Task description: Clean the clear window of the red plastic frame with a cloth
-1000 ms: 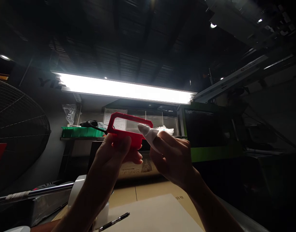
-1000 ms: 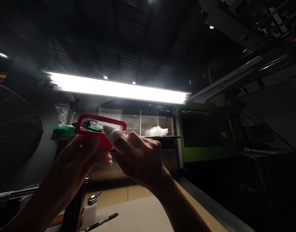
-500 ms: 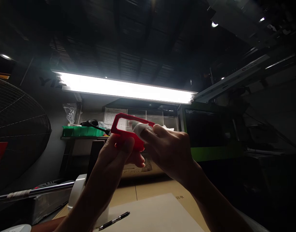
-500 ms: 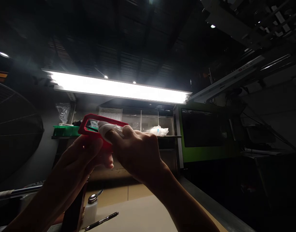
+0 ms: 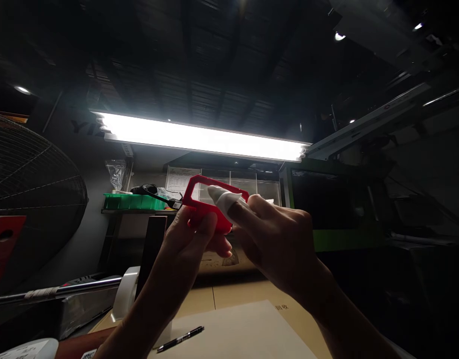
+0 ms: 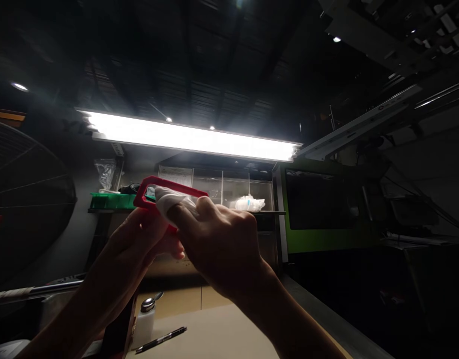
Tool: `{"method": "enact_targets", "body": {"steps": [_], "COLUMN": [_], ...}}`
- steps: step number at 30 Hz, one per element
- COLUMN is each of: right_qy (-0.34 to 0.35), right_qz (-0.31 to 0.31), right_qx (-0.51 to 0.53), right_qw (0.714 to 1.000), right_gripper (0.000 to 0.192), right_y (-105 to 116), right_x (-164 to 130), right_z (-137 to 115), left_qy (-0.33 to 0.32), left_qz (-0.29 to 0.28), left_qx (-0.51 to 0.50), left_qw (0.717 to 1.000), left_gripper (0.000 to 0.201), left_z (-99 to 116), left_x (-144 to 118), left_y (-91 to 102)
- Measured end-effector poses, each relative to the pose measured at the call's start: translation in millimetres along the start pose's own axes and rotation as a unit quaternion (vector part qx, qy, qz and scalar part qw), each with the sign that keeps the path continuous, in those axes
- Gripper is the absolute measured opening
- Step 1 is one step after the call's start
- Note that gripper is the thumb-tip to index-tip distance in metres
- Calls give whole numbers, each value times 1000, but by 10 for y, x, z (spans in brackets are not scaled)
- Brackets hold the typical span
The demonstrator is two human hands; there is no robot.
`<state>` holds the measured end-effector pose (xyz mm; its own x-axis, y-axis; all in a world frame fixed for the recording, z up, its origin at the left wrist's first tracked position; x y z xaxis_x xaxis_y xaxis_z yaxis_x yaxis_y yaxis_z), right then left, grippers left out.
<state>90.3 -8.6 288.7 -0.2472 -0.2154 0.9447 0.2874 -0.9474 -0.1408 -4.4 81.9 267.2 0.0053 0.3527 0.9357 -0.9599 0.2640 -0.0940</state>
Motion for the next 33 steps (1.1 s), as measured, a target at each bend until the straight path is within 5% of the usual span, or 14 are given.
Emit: {"method": "enact_targets", "body": {"steps": [9,16,33], "right_qy": [23,-14,11], "right_qz": [2,54,3], "right_qx": [-75,-63,-33], "right_qw": [997,996,999], "right_gripper": [23,32,20], "right_y": [-117,38,-68], "right_x": [42,44,-40], "right_z": [-64,19,-120], "left_qy": [-21,5,-1], "left_qz": [-36,-12,-15], "left_qx": [-31,-9,-21], "left_qw": [999,1000,1000], "left_gripper": [16,17,20], "left_z": [-56,-19,-86], "left_x": [21,-14,23], "left_y": [-38,-11,-6]}}
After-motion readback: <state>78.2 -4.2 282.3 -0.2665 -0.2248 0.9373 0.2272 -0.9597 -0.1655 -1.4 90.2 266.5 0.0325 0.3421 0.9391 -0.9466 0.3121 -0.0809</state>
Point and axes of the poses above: each hand's wrist, its own x-axis towards the middle knuckle, its own y-axis out of the back of the hand, z = x × y, the point moved 8 cm from there along x, towards the middle knuckle, and after that the axes turned 13 degrees about -y, right-handed, at the moved point
